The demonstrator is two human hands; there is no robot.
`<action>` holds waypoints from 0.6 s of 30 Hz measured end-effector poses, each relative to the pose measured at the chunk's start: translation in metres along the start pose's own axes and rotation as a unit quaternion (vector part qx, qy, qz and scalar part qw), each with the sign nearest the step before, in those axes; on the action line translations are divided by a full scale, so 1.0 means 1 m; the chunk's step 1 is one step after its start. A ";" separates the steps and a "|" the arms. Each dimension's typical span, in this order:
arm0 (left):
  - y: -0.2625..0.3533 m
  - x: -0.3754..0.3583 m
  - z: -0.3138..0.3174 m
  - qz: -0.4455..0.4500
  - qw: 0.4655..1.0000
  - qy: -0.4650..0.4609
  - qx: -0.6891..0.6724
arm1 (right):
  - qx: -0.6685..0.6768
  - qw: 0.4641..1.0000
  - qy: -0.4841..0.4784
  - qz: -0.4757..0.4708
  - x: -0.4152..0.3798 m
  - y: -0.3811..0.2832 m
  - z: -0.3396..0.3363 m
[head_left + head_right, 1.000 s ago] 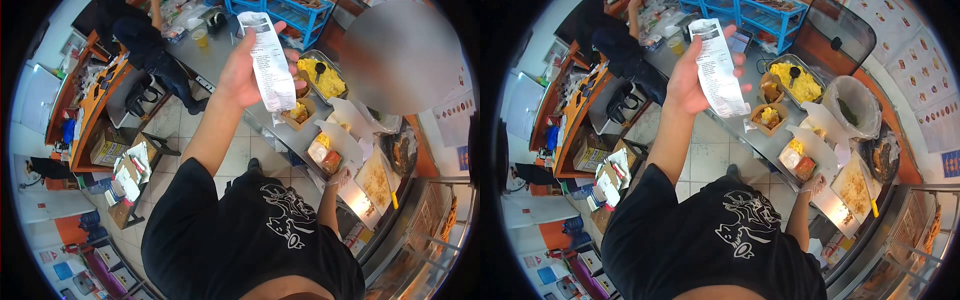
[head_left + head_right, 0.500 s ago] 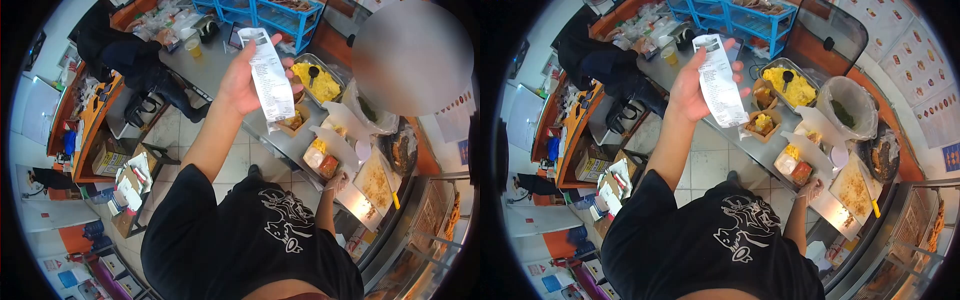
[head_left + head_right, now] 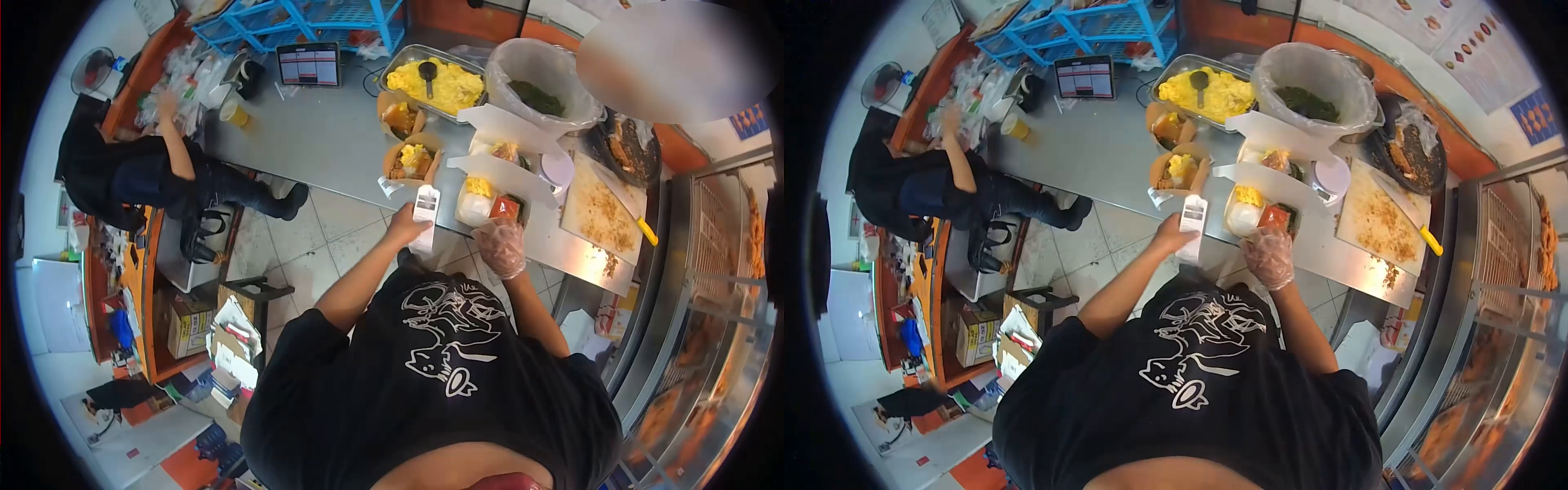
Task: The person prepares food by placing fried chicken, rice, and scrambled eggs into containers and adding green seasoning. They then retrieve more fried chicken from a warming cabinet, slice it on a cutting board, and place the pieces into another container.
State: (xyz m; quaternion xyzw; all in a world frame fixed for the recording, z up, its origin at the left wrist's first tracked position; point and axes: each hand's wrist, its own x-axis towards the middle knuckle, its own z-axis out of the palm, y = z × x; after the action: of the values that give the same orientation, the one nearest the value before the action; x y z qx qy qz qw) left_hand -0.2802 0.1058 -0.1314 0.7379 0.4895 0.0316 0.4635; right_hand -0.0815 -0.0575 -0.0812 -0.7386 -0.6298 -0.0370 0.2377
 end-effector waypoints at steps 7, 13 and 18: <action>0.017 -0.006 0.036 0.106 0.980 0.168 0.032 | 0.006 0.996 -0.012 -0.089 -0.003 0.018 0.027; 0.012 0.002 0.054 0.263 0.930 0.198 0.164 | 0.034 0.997 0.031 -0.056 0.000 0.019 0.037; 0.030 0.000 0.065 0.195 0.944 0.227 0.139 | 0.078 0.994 0.063 -0.045 0.011 0.012 0.037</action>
State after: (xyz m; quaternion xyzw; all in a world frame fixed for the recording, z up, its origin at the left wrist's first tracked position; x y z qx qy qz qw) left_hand -0.2267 0.0604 -0.1467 0.8495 0.4276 0.2196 0.2172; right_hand -0.0767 -0.0341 -0.1134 -0.6850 -0.6472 -0.0444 0.3317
